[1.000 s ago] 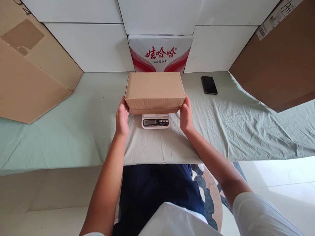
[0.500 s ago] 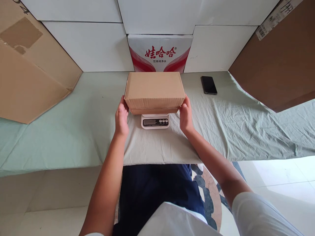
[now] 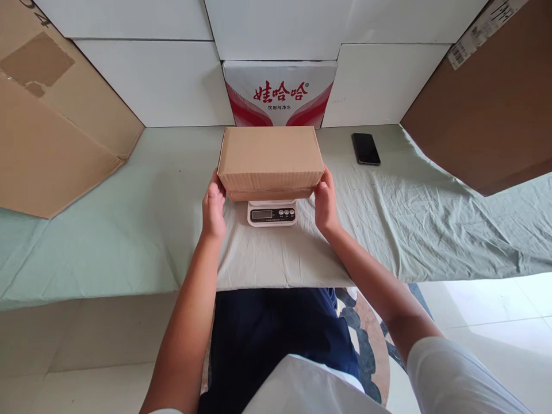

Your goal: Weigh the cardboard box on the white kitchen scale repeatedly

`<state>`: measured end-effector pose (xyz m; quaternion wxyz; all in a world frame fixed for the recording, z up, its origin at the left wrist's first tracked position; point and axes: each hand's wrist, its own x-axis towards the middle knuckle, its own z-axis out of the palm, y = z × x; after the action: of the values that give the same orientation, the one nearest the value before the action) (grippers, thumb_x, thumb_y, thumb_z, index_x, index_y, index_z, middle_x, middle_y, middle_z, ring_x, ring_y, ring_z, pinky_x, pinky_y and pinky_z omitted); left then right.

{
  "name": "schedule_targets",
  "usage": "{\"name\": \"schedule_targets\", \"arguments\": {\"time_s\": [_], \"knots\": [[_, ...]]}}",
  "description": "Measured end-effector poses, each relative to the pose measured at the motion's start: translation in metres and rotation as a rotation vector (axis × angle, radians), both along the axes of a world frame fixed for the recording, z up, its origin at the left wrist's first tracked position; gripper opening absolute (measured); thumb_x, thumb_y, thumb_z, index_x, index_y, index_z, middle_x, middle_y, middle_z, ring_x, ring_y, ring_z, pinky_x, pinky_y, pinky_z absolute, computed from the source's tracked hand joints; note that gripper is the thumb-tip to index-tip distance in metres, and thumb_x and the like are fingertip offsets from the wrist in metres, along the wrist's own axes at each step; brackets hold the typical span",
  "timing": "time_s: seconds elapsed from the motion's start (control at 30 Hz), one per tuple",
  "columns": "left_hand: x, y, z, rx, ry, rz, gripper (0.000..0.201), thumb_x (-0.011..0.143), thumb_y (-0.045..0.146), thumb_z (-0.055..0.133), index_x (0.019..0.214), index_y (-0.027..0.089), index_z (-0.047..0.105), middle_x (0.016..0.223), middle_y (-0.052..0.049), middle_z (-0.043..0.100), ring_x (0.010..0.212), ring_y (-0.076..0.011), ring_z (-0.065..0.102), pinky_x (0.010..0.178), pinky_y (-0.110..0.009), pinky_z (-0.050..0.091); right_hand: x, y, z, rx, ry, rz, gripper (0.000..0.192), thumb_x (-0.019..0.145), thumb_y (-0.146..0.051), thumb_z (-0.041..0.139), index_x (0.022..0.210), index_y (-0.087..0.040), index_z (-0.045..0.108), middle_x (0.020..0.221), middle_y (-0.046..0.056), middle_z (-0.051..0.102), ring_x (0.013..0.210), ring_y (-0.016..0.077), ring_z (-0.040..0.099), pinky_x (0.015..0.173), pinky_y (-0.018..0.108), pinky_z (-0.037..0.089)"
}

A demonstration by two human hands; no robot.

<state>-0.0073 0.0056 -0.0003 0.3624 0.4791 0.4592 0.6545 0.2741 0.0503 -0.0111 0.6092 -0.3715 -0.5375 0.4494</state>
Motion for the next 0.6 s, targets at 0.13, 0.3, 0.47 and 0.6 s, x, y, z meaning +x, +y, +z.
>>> {"name": "schedule_targets", "arguments": {"time_s": [0.13, 0.3, 0.47, 0.6], "knots": [[0.0003, -0.0004, 0.0006, 0.004, 0.007, -0.005, 0.103, 0.087, 0.106, 0.047, 0.159, 0.037, 0.070, 0.181, -0.013, 0.056, 0.177, -0.0387, 0.040, 0.146, -0.058, 0.030, 0.0001, -0.0004, 0.0007, 0.015, 0.005, 0.006, 0.070, 0.096, -0.080, 0.059, 0.158, -0.047, 0.058, 0.174, -0.001, 0.059, 0.168, 0.0370, 0.049, 0.140, 0.066, 0.043], [0.0014, -0.0016, 0.0014, -0.004, -0.005, -0.002, 0.100, 0.088, 0.105, 0.049, 0.157, 0.035, 0.071, 0.180, -0.013, 0.056, 0.178, -0.0381, 0.039, 0.146, -0.057, 0.030, -0.0006, -0.0020, 0.0032, 0.008, 0.032, 0.020, 0.069, 0.095, -0.078, 0.061, 0.157, -0.047, 0.060, 0.173, 0.000, 0.061, 0.167, 0.0374, 0.051, 0.140, 0.068, 0.043], [0.0011, -0.0023, 0.0003, -0.008, 0.013, 0.001, 0.103, 0.088, 0.106, 0.046, 0.160, 0.035, 0.069, 0.181, -0.014, 0.056, 0.178, -0.0385, 0.039, 0.146, -0.057, 0.030, -0.0010, -0.0026, 0.0049, -0.019, 0.013, 0.009, 0.077, 0.091, -0.084, 0.062, 0.158, -0.046, 0.059, 0.175, -0.001, 0.060, 0.169, 0.0378, 0.049, 0.143, 0.068, 0.040], [0.0002, -0.0020, -0.0007, -0.020, 0.018, 0.007, 0.104, 0.087, 0.106, 0.046, 0.161, 0.036, 0.068, 0.182, -0.013, 0.055, 0.178, -0.0387, 0.038, 0.146, -0.057, 0.029, -0.0009, -0.0019, 0.0039, -0.014, -0.001, 0.012, 0.078, 0.092, -0.085, 0.060, 0.160, -0.046, 0.057, 0.176, -0.001, 0.059, 0.169, 0.0372, 0.049, 0.142, 0.067, 0.041]]}}
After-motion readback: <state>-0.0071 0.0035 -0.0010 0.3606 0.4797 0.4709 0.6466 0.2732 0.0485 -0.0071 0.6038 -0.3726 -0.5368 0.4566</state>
